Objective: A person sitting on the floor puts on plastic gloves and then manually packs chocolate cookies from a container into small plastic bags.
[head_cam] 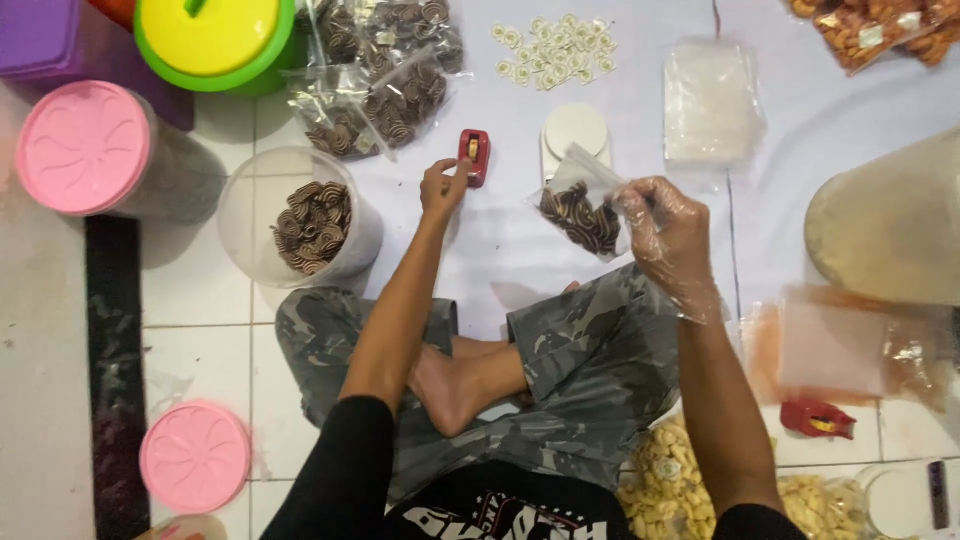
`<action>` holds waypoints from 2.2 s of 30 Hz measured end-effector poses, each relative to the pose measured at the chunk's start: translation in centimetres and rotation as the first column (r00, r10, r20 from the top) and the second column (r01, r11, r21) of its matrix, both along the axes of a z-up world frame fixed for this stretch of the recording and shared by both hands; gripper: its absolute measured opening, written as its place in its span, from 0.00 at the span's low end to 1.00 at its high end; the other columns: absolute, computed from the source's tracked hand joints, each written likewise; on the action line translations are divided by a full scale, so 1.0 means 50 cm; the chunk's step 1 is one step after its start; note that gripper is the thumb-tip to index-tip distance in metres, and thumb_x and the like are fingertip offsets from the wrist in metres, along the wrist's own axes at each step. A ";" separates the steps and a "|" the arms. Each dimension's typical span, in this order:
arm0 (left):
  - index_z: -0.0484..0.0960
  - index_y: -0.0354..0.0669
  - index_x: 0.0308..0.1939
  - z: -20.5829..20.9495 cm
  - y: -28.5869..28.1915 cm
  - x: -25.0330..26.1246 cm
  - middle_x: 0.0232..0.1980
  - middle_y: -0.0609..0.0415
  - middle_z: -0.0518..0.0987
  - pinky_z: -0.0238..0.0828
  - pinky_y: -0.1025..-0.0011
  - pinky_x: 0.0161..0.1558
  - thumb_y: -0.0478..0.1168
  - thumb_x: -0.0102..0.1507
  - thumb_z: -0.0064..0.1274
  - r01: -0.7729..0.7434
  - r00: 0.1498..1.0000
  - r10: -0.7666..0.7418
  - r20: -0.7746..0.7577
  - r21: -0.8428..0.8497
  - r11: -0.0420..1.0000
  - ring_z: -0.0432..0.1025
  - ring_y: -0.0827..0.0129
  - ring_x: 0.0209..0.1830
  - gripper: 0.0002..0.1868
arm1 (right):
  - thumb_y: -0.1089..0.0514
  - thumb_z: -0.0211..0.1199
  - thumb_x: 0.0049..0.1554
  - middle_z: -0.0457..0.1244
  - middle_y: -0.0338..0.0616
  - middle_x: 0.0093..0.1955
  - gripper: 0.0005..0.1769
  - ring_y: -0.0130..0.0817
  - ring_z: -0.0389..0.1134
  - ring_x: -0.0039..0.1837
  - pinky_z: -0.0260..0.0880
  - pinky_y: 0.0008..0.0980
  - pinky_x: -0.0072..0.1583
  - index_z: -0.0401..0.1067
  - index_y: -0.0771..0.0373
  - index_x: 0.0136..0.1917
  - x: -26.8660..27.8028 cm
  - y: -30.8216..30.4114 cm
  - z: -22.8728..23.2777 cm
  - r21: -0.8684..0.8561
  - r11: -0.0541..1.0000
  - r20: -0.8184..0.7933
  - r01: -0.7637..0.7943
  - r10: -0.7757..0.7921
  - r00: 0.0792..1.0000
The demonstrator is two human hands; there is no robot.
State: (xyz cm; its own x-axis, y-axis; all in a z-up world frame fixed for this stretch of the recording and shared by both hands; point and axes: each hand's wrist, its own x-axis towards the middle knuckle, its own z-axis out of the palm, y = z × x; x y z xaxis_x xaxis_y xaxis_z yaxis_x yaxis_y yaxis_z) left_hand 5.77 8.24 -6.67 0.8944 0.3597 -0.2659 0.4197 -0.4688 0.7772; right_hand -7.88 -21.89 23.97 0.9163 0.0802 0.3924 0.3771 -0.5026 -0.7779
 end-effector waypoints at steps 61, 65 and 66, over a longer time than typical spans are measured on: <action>0.75 0.40 0.32 0.112 -0.077 -0.031 0.38 0.48 0.82 0.88 0.69 0.33 0.39 0.65 0.50 -0.210 0.974 0.205 -0.094 -0.703 0.679 0.80 0.66 0.40 0.08 | 0.56 0.62 0.67 0.68 0.54 0.35 0.11 0.50 0.73 0.42 0.71 0.42 0.46 0.76 0.64 0.44 0.014 0.026 -0.040 0.019 1.000 -0.155 0.002 0.001 0.988; 0.76 0.39 0.34 0.069 -0.070 -0.012 0.37 0.46 0.83 0.89 0.67 0.29 0.38 0.66 0.48 -0.251 0.967 0.207 -0.148 -0.685 0.684 0.81 0.64 0.36 0.08 | 0.56 0.61 0.67 0.68 0.53 0.35 0.12 0.47 0.72 0.41 0.71 0.41 0.47 0.76 0.64 0.44 0.031 0.023 -0.041 0.041 0.999 -0.148 -0.007 0.013 0.989; 0.77 0.39 0.35 0.043 -0.063 -0.007 0.35 0.46 0.83 0.88 0.66 0.30 0.40 0.66 0.48 -0.265 0.964 0.180 -0.196 -0.645 0.717 0.81 0.63 0.33 0.09 | 0.55 0.61 0.67 0.68 0.53 0.36 0.12 0.48 0.72 0.41 0.71 0.41 0.47 0.76 0.64 0.45 0.036 0.021 -0.049 0.031 0.999 -0.121 -0.014 0.017 0.992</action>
State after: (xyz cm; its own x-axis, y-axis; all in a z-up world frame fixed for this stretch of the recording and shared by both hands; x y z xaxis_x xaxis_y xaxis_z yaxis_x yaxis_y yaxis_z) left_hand 5.41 5.11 -4.54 0.7605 0.2393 -0.6036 0.5478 0.2628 0.7943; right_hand -6.07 -20.86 21.53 0.9560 0.0845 0.2808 0.2865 -0.4728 -0.8333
